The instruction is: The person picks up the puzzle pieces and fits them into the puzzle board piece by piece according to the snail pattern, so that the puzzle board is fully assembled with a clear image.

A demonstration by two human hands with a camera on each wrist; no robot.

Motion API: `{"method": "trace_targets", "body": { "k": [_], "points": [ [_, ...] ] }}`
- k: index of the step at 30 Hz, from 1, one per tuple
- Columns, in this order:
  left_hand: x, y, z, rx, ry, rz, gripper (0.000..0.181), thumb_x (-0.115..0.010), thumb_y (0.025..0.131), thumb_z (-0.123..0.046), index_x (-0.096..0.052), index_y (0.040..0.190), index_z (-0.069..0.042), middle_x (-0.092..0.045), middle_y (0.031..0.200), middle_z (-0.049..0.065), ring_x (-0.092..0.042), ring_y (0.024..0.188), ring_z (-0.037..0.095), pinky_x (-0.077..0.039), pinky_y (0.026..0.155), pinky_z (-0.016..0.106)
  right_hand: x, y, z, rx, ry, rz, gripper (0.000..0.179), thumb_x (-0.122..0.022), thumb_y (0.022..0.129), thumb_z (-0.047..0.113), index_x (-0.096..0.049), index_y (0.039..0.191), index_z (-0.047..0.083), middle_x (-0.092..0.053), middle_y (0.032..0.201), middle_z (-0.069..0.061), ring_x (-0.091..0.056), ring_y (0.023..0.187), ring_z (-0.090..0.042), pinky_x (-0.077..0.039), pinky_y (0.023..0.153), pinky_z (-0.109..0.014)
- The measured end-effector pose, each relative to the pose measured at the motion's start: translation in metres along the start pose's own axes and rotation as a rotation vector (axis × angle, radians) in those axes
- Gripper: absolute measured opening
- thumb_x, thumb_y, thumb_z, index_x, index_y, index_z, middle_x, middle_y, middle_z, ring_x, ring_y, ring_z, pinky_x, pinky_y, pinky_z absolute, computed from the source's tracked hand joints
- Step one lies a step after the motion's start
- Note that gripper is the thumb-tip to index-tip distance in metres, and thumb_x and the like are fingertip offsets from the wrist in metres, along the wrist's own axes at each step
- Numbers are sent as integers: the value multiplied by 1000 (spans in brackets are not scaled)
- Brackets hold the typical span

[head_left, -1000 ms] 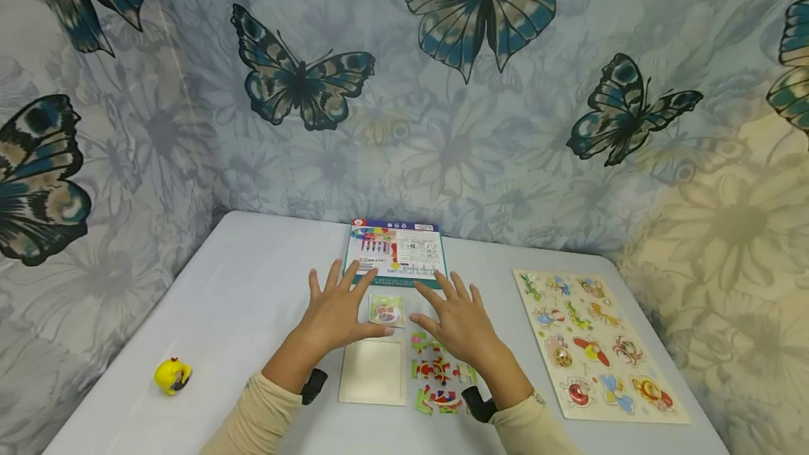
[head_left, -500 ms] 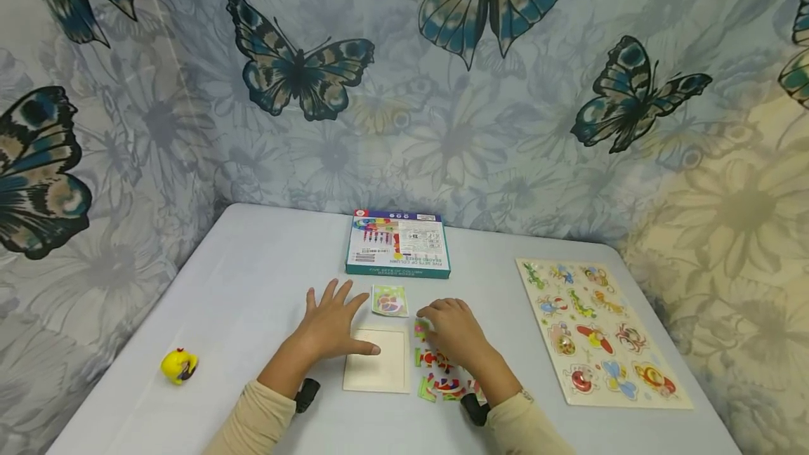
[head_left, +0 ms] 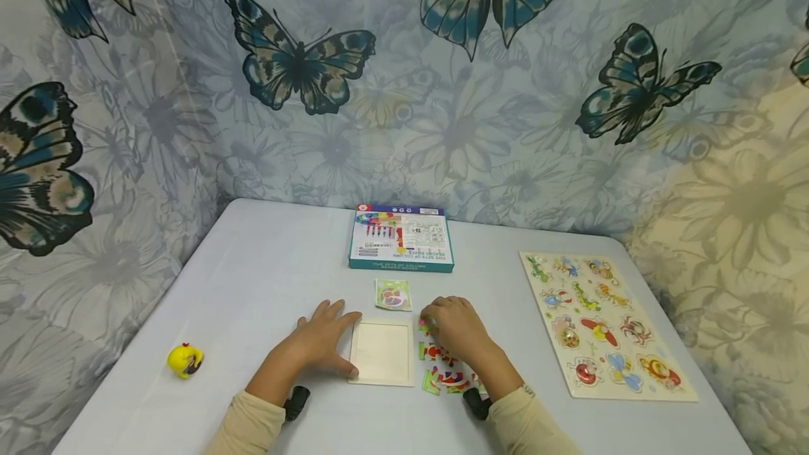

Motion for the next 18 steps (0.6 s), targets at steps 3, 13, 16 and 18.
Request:
{"method": "trace_targets", "body": {
  "k": [3, 13, 16, 18],
  "points": [
    [0, -3, 2, 5, 4, 9, 95, -91, 60, -42, -49, 141, -16, -33, 153, 21, -21, 143, 48, -23, 100, 77, -1, 1, 0, -13, 1, 5, 22, -78, 80, 11, -74, 101, 14, -70, 107, -3, -62, 109, -27, -42, 103, -50],
    [-1, -6, 2, 13, 28, 8, 94, -91, 60, -40, -49, 141, -16, -31, 154, 23, -22, 142, 48, -23, 101, 76, -2, 0, -1, -21, 14, -2, 22, -79, 79, 11, -75, 101, 13, -70, 107, -4, -62, 108, -29, -43, 101, -53],
    [-1, -7, 2, 13, 37, 5, 94, -90, 61, -40, -49, 141, -15, -30, 154, 23, -22, 142, 49, -23, 101, 76, -2, 0, -1, -19, 8, -4, 23, -79, 79, 11, -75, 101, 13, -70, 107, -4, -62, 108, -28, -44, 100, -53],
    [-2, -7, 3, 10, 41, 4, 94, -90, 61, -40, -48, 142, -16, -29, 155, 23, -21, 142, 49, -21, 102, 77, -2, 0, -1, -20, 6, -5, 23, -79, 79, 12, -75, 101, 13, -70, 107, -4, -62, 107, -28, -44, 100, -53]
  ]
}}
Point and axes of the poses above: each hand's wrist, its own y-axis towards the middle knuckle, its own x-axis out of the back of the hand, z = x × y, the point moved 5 cm from there along y, towards the middle knuckle
